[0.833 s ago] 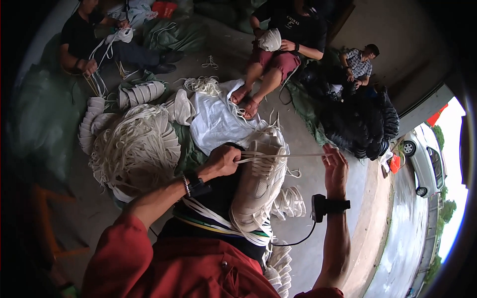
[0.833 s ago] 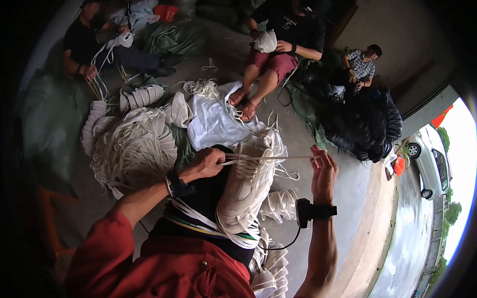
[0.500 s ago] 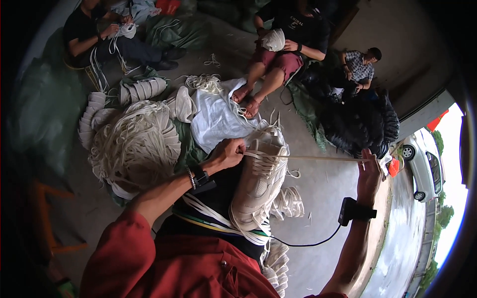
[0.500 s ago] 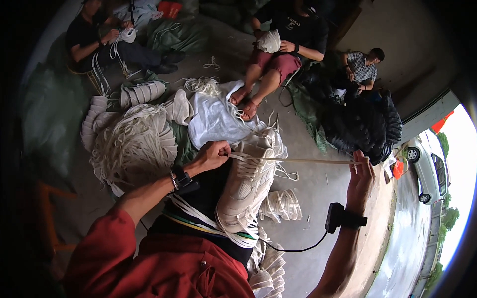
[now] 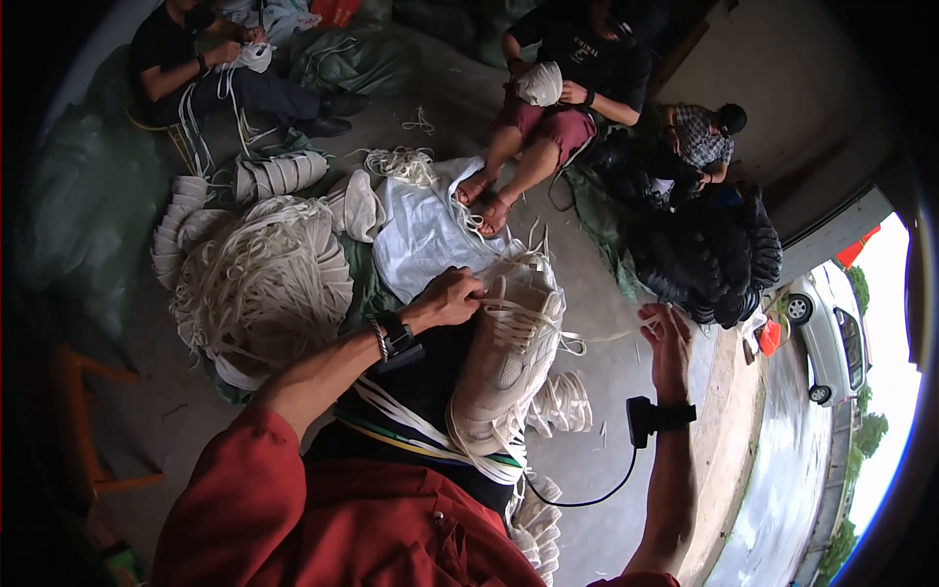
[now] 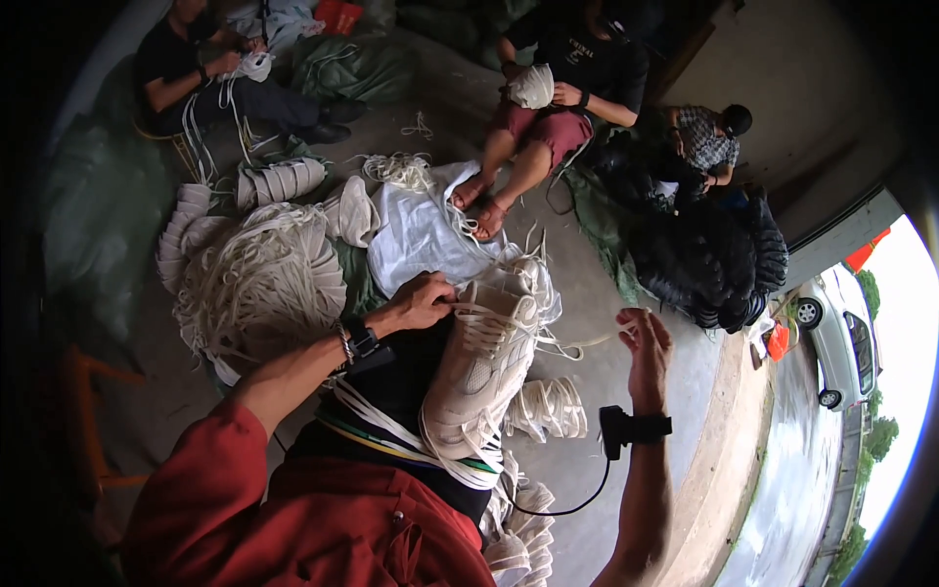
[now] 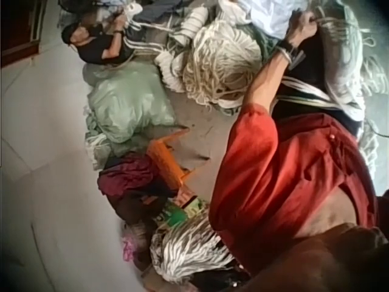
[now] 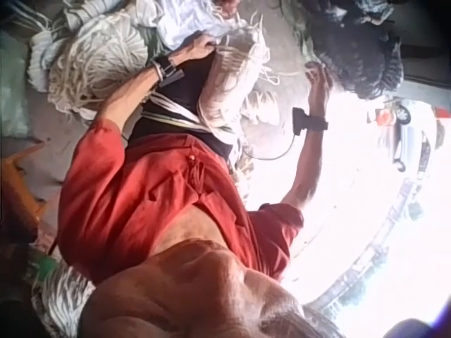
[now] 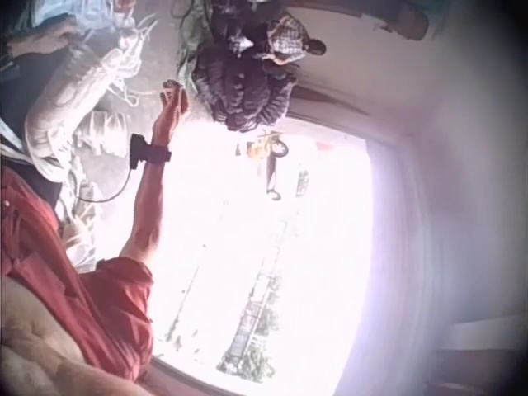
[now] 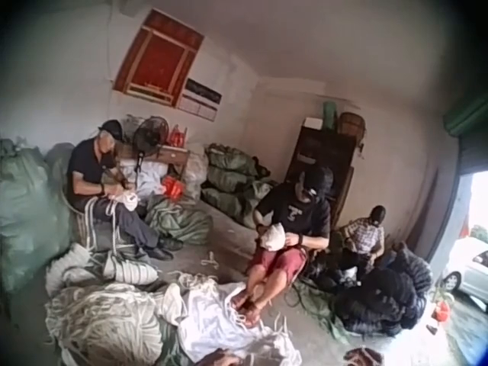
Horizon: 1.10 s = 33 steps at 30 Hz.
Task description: Threading and adjusting laces on a shoe.
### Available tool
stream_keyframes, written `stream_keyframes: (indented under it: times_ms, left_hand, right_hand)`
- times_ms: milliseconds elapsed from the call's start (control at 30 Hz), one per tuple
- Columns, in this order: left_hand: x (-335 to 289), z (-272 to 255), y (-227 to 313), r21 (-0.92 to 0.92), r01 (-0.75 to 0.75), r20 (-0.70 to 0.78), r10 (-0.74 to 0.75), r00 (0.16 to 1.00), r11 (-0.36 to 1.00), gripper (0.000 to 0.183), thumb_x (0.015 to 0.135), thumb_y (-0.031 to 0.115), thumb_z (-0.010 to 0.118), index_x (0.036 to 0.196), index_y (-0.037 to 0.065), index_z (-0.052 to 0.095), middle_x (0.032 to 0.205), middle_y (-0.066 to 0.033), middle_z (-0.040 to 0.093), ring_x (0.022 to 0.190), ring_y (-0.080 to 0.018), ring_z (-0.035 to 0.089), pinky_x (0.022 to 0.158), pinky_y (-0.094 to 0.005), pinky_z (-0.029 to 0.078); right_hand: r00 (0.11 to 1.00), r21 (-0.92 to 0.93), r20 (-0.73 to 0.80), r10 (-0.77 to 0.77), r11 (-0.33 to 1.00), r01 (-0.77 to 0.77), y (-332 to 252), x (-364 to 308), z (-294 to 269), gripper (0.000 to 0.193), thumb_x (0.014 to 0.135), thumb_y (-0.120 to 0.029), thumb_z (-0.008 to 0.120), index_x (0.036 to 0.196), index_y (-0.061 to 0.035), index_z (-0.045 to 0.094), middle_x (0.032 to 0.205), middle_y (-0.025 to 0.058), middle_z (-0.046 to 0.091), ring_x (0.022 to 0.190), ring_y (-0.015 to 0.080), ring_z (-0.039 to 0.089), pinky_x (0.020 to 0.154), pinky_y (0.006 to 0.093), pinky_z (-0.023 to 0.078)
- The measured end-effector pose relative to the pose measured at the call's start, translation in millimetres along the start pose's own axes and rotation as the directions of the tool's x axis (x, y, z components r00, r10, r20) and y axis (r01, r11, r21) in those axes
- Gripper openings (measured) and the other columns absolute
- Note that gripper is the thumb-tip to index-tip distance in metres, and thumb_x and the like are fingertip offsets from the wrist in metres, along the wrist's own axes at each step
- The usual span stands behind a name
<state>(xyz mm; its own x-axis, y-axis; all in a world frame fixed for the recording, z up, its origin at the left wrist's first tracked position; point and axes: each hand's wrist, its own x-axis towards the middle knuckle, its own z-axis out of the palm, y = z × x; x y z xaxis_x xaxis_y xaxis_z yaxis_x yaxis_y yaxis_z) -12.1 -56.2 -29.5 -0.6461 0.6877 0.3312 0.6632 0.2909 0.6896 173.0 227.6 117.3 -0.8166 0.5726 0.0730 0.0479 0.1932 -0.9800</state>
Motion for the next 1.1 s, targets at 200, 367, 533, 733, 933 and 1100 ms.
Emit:
stream_keyframes:
  times_ms: [200, 367, 533, 733, 933, 1100]
  left_hand:
    - [3.0, -14.7, -4.8, -0.143, -0.017, 0.073, 0.028, 0.997, 0.99, 0.014, 0.07, 0.015, 0.059, 0.073, 0.002, 0.059, 0.075, -0.014, 0.058, 0.077, -0.0293, 0.056, 0.069, -0.0357, 0.044]
    - [2.9, -19.0, -12.9, -0.203, 0.027, -0.002, -0.028, 1.0, 0.979, 0.012, 0.072, 0.011, 0.059, 0.074, 0.0, 0.057, 0.071, -0.0112, 0.056, 0.07, -0.024, 0.055, 0.064, -0.0323, 0.043]
    - [2.7, -12.7, -27.6, -0.135, 0.039, -0.117, -0.055, 0.992, 0.99, 0.009, 0.074, 0.007, 0.055, 0.074, -0.001, 0.052, 0.068, -0.0122, 0.054, 0.064, -0.024, 0.054, 0.06, -0.0321, 0.042]
    - [-5.0, -13.8, -45.5, -0.028, 0.207, -0.196, -0.208, 0.958, 0.978, 0.006, 0.074, 0.008, 0.05, 0.076, 0.003, 0.052, 0.076, -0.0156, 0.058, 0.075, -0.0346, 0.056, 0.063, -0.0411, 0.043]
    - [-7.2, -16.5, -35.1, 0.04, 0.281, -0.183, -0.269, 0.946, 0.959, 0.012, 0.072, 0.002, 0.048, 0.082, 0.003, 0.053, 0.084, -0.0154, 0.059, 0.081, -0.0334, 0.057, 0.066, -0.04, 0.044]
    - [4.7, -5.3, 3.4, -0.232, -0.039, -0.1, 0.016, 0.995, 0.972, 0.047, 0.068, -0.01, 0.042, 0.111, 0.007, 0.049, 0.108, -0.015, 0.054, 0.102, -0.0302, 0.051, 0.084, -0.0338, 0.042]
  right_hand:
    - [0.933, -0.152, 0.359, -0.004, 0.986, 0.062, 32.8, 3.3, 84.0, 0.023, 0.09, -0.017, 0.047, 0.094, -0.0006, 0.062, 0.061, 0.0009, 0.054, 0.055, 0.0077, 0.052, 0.052, 0.022, 0.043]
    - [0.918, -0.249, 0.397, 0.012, 0.964, 0.095, 50.2, 10.1, 120.4, 0.02, 0.088, -0.015, 0.049, 0.087, -0.0026, 0.064, 0.057, -0.0003, 0.053, 0.051, 0.0061, 0.05, 0.047, 0.0212, 0.041]
    - [0.917, -0.376, 0.393, -0.07, 0.898, 0.229, 52.1, 12.7, 119.6, 0.02, 0.086, -0.014, 0.049, 0.077, -0.0011, 0.062, 0.058, -0.0001, 0.055, 0.053, 0.0066, 0.051, 0.049, 0.0225, 0.042]
    - [0.911, -0.399, 0.398, -0.108, 0.874, 0.278, 49.3, 8.4, 117.8, 0.018, 0.084, -0.011, 0.048, 0.078, -0.0009, 0.062, 0.06, 0.0005, 0.057, 0.058, 0.0066, 0.053, 0.053, 0.0231, 0.043]
    - [0.916, -0.362, 0.397, -0.061, 0.906, 0.217, 49.8, 7.8, 117.4, 0.018, 0.086, -0.012, 0.048, 0.084, -0.0006, 0.062, 0.064, 0.001, 0.058, 0.06, 0.0081, 0.055, 0.055, 0.0237, 0.045]
    - [0.957, 0.026, 0.289, -0.008, 1.0, 0.001, 10.6, 5.6, 82.6, 0.024, 0.088, -0.022, 0.05, 0.092, -0.0012, 0.062, 0.082, 0.0087, 0.065, 0.076, 0.0167, 0.062, 0.072, 0.0303, 0.048]
